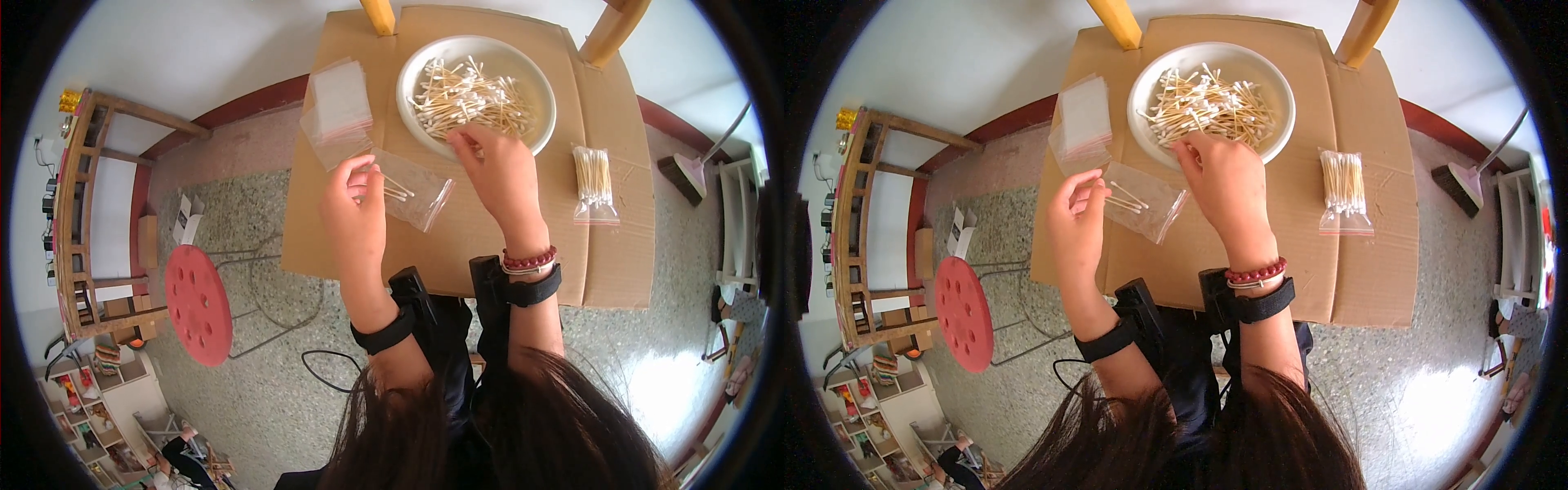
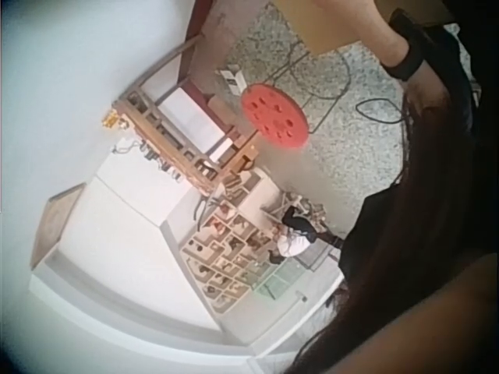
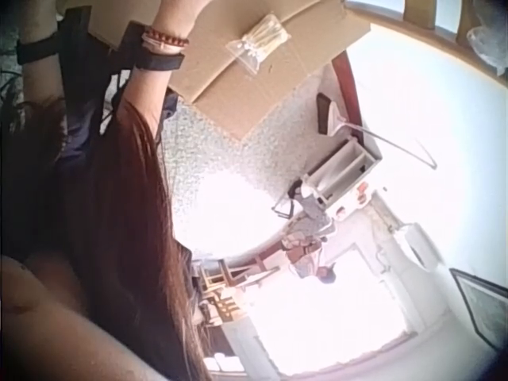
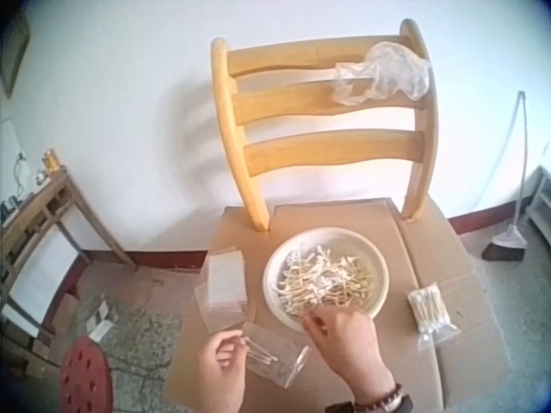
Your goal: Packaging several cotton swabs into small plastic bags.
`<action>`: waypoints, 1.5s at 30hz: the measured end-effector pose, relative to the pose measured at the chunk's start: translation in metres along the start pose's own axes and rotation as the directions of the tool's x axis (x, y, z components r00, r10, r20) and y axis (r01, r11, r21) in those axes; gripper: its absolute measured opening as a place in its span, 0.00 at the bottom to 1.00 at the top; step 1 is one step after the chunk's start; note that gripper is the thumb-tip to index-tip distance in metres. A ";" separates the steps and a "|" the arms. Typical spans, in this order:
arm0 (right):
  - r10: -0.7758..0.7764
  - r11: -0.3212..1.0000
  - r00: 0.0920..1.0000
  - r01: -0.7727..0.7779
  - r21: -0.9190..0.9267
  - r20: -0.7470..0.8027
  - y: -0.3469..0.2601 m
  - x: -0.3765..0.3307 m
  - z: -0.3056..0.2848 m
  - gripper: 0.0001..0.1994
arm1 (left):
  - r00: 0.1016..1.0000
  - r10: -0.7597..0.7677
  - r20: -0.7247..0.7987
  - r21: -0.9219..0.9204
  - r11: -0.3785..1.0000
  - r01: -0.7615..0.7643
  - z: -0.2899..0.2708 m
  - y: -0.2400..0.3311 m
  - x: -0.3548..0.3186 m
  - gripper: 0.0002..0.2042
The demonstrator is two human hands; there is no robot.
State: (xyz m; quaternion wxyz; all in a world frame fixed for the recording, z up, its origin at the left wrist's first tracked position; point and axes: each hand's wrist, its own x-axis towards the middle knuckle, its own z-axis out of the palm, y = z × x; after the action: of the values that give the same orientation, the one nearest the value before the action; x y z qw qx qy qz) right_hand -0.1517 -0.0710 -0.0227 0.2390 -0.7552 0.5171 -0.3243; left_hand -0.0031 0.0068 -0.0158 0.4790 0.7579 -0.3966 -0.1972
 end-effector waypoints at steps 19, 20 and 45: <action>0.050 0.247 0.997 -0.063 0.967 0.053 0.031 -0.002 -0.027 0.24 | 0.917 0.022 0.399 -0.539 0.814 0.215 0.032 0.052 -0.013 0.14; 0.071 0.242 0.997 -0.034 0.970 0.017 0.030 -0.002 -0.027 0.25 | 0.917 0.013 0.398 -0.553 0.801 0.228 0.034 0.055 -0.014 0.14; 0.060 0.109 0.990 -0.133 0.985 0.127 -0.004 -0.025 -0.006 0.07 | 0.941 0.096 0.325 -0.708 0.684 0.175 0.021 0.047 -0.016 0.23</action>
State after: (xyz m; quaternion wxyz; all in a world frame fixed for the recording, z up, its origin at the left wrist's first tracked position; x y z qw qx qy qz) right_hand -0.1598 -0.0467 -0.0223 0.7148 -0.3787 0.2116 -0.5485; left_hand -0.0466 -0.0034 0.0146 0.6606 0.4681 -0.3445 -0.4751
